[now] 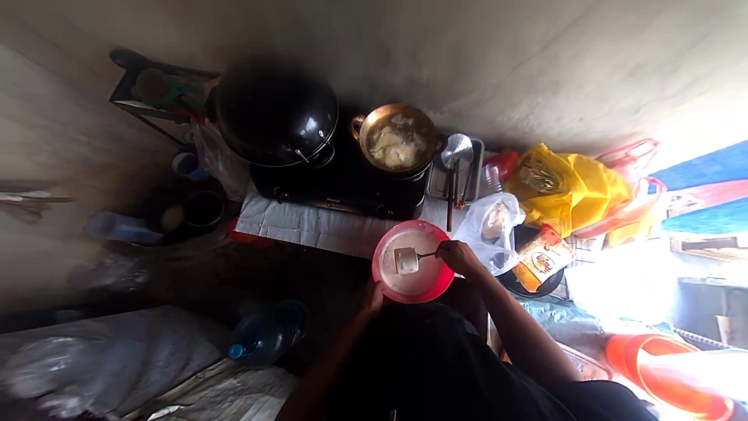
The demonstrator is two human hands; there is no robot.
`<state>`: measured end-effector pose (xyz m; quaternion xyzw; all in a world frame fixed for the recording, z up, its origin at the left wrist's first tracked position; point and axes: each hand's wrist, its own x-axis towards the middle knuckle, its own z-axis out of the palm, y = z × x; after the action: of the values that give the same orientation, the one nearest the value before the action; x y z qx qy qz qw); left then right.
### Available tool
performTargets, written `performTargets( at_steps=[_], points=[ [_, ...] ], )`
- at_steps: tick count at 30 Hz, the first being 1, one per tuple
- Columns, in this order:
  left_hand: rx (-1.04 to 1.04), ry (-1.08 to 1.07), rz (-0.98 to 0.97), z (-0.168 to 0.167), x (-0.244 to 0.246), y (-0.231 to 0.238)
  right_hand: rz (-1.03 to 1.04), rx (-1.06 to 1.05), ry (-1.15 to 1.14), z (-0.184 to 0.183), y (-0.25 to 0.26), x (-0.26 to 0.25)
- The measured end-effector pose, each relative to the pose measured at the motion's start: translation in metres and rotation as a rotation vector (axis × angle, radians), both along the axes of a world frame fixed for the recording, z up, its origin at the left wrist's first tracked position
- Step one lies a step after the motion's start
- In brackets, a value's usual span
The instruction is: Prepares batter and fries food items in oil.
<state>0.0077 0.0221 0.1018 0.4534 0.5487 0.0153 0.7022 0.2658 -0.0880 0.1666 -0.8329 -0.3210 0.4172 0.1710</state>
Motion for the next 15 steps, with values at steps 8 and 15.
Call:
performTargets(
  at_steps=[8,15],
  points=[
    [0.171,-0.009,0.001,0.051,-0.007,0.013,-0.047,0.252,-0.005,0.071,0.001,0.017],
    [0.022,-0.124,0.178,0.098,0.002,0.021,-0.059,0.219,-0.006,0.074,0.015,0.021]
  ],
)
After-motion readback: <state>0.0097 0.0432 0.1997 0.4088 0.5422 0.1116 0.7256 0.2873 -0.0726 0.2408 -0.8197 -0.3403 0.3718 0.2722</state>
